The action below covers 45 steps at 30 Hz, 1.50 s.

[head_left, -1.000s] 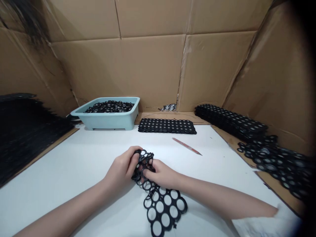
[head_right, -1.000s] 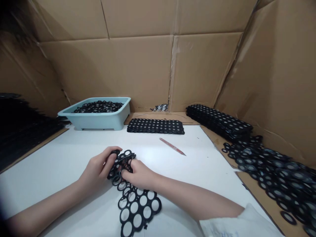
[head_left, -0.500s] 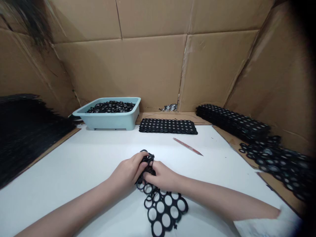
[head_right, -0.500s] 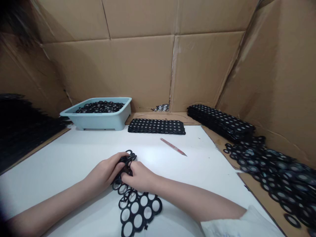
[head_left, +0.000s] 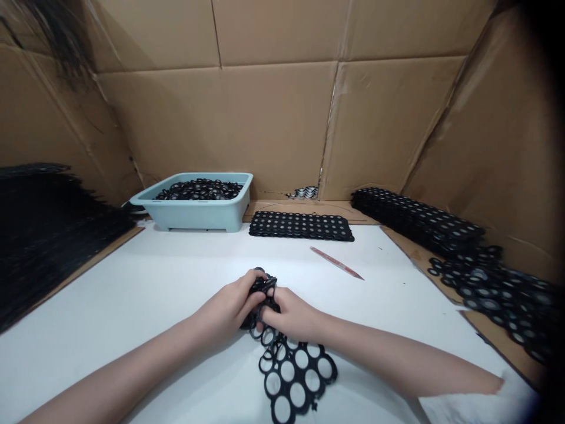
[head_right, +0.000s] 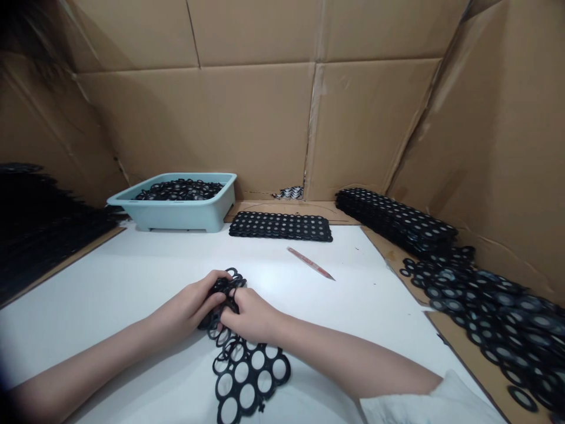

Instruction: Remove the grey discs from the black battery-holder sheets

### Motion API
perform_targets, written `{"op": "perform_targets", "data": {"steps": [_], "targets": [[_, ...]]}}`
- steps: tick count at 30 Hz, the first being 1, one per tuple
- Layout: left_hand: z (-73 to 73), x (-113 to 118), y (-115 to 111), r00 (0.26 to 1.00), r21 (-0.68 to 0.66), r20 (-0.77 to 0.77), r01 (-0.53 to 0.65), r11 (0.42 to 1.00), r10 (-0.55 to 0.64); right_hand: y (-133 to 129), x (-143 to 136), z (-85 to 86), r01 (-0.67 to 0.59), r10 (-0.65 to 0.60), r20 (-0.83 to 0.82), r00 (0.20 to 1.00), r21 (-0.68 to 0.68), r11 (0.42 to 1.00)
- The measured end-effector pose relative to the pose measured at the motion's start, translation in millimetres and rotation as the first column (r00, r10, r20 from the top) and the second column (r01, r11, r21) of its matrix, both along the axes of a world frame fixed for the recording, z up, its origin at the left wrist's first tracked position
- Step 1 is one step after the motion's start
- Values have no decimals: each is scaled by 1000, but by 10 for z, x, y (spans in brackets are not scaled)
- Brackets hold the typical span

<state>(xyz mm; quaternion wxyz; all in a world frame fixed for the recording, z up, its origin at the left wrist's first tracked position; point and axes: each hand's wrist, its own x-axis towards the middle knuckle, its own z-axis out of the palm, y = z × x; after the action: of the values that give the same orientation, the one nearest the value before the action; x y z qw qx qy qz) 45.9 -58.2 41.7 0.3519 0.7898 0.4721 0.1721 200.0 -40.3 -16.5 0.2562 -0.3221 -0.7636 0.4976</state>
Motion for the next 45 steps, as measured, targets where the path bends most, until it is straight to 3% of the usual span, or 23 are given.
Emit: {"op": "perform_targets", "data": {"steps": [6, 12, 26, 33, 36, 40, 45], "targets": [[-6, -25, 34, 991, -88, 131, 46, 995, -34, 10, 9, -20, -28, 28, -26, 999, 3, 1000], [-40, -66, 73, 990, -76, 140, 35, 996, -24, -5, 14, 18, -38, 38, -7, 999, 40, 998], [15, -37, 28, 997, 88, -75, 43, 995, -36, -9, 13, -5, -44, 42, 25, 999, 68, 997], [-36, -34, 10, 999, 129, -41, 1, 992, 4, -18, 9, 35, -35, 28, 47, 999, 149, 988], [-65, -36, 8, 999, 145, 19, -49, 988, 47, -33, 9, 70, -16, 5, 57, 998, 194, 981], [-85, -21, -5, 978, 61, 169, -133, 989, 121, -37, 9, 84, -20, 13, 40, 999, 176, 984], [-177, 7, 28, 886, -37, 402, -238, 971, 233, -14, 2, 96, -6, 7, -7, 1000, 166, 986]]}}
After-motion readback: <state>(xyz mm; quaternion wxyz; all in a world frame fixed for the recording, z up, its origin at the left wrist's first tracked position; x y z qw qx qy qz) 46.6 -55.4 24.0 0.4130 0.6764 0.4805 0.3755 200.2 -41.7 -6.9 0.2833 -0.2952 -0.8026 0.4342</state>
